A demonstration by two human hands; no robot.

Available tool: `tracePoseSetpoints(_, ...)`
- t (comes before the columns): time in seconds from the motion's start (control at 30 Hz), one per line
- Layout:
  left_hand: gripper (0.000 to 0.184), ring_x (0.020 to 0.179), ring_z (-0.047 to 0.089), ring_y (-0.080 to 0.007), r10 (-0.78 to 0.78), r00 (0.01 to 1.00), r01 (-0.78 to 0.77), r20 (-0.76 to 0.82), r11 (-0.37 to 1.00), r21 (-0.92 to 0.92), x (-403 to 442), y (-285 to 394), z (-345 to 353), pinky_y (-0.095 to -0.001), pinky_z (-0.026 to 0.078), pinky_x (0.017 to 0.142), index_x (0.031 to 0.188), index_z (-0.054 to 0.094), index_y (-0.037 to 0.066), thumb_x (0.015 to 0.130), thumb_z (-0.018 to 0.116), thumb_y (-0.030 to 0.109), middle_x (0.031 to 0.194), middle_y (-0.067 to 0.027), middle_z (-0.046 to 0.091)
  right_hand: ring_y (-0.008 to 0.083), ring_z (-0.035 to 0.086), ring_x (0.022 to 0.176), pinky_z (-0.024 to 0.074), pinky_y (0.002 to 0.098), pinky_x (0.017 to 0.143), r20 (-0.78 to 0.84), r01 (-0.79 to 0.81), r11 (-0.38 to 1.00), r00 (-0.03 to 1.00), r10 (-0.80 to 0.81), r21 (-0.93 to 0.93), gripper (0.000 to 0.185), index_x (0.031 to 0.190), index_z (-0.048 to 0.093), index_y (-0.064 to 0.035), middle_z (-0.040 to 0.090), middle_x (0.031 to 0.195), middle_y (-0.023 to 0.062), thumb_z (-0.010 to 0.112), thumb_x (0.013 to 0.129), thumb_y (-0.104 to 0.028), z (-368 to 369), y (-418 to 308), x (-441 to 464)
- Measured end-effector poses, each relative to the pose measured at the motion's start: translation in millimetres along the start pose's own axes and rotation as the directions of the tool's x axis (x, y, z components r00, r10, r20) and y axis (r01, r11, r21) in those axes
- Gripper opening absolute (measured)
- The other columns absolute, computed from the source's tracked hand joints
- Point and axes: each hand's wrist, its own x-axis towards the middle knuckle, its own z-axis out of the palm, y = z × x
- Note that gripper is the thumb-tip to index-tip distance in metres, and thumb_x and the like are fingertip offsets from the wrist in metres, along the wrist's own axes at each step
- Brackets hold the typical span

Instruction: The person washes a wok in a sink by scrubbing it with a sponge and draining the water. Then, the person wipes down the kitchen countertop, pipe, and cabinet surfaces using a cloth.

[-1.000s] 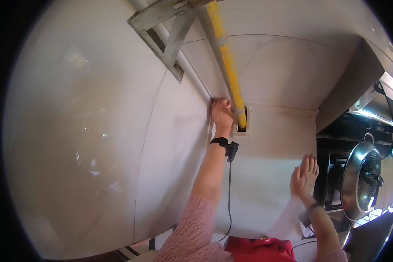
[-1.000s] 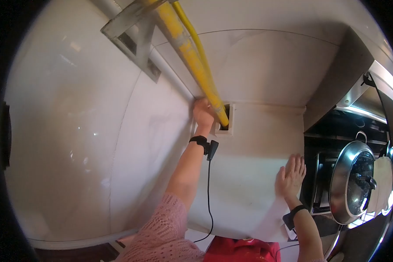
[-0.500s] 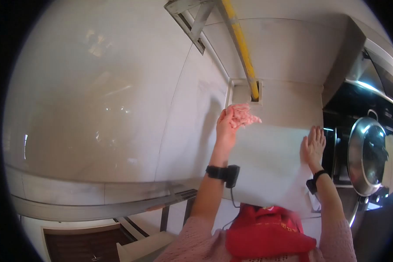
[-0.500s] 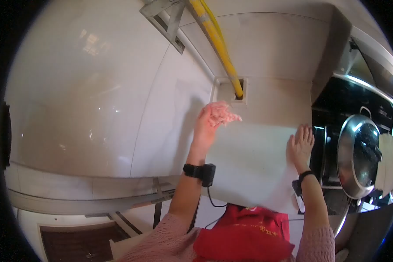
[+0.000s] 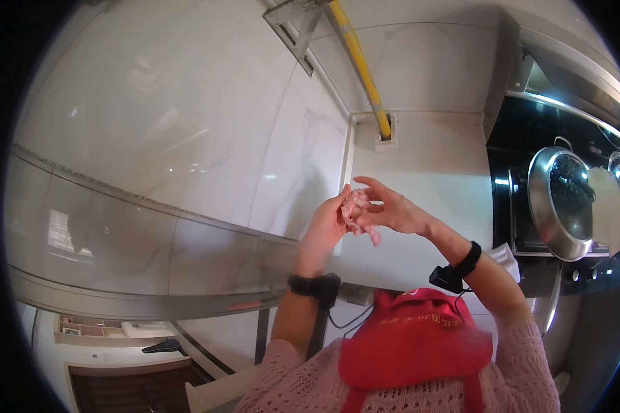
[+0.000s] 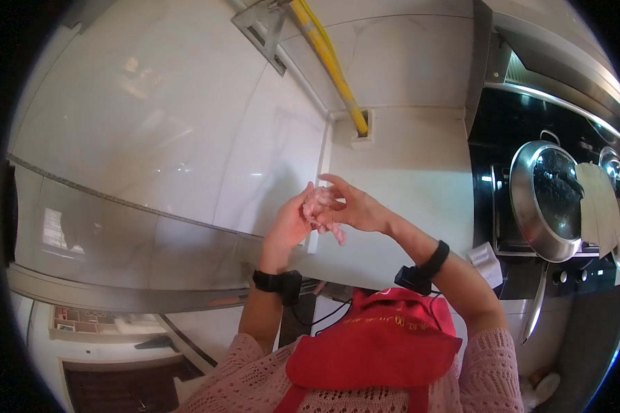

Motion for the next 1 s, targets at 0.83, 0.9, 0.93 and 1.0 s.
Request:
tracePoseSetpoints(0.83, 0.031, 0.059, 0.048, -0.0147, 0.566, 0.823, -0.273, -0.041, 0.457, 0.847, -2, -31, 41, -0.0331, 0.043, 0.059, 0.093, 0.064, -0.002, 0.103, 0.053, 0.026, 0.065, -0.0094, 0.053, 0.037, 0.058, 0.085, 0.0488, 0.0461, 0.072, -0.786, -0.346, 0.767, 0.533, -0.313, -0.541, 0.034, 0.103, 0.052, -0.0045, 0.055, 0.102, 0.0179, 0.075, 0.082, -0.019, 40, 36, -27)
tracePoseSetpoints(0.9, 0.033, 0.058, 0.051, -0.0159, 0.503, 0.863, -0.221, -0.04, 0.449, 0.866, -3, -29, 53, -0.0341, 0.043, 0.057, 0.094, 0.063, -0.002, 0.103, 0.053, 0.028, 0.063, -0.0106, 0.054, 0.0377, 0.058, 0.082, 0.0481, 0.0463, 0.071, -0.818, -0.396, 0.764, 0.497, -0.289, -0.51, 0.035, 0.101, 0.05, -0.0029, 0.055, 0.101, 0.0176, 0.074, 0.084, -0.021, 46, 64, -38)
tracePoseSetpoints(0.93, 0.034, 0.058, 0.051, -0.0168, 0.487, 0.873, -0.216, -0.035, 0.449, 0.867, 0, -30, 56, -0.0342, 0.043, 0.057, 0.094, 0.064, -0.002, 0.103, 0.053, 0.029, 0.064, -0.0109, 0.055, 0.038, 0.057, 0.081, 0.0477, 0.0463, 0.071, -0.834, -0.42, 0.762, 0.479, -0.275, -0.492, 0.035, 0.1, 0.049, -0.0021, 0.055, 0.1, 0.0175, 0.074, 0.084, -0.021, 48, 70, -44)
tracePoseSetpoints(1.0, 0.036, 0.057, 0.052, -0.0187, 0.452, 0.891, -0.198, -0.034, 0.455, 0.868, 1, -32, 66, -0.0344, 0.043, 0.057, 0.093, 0.064, -0.002, 0.103, 0.052, 0.031, 0.064, -0.0115, 0.057, 0.0329, 0.061, 0.085, 0.0502, 0.0437, 0.073, -0.815, -0.444, 0.88, 0.564, 0.129, -0.168, 0.033, 0.101, 0.054, -0.003, 0.058, 0.101, 0.0156, 0.067, 0.091, -0.032, 45, 74, -52)
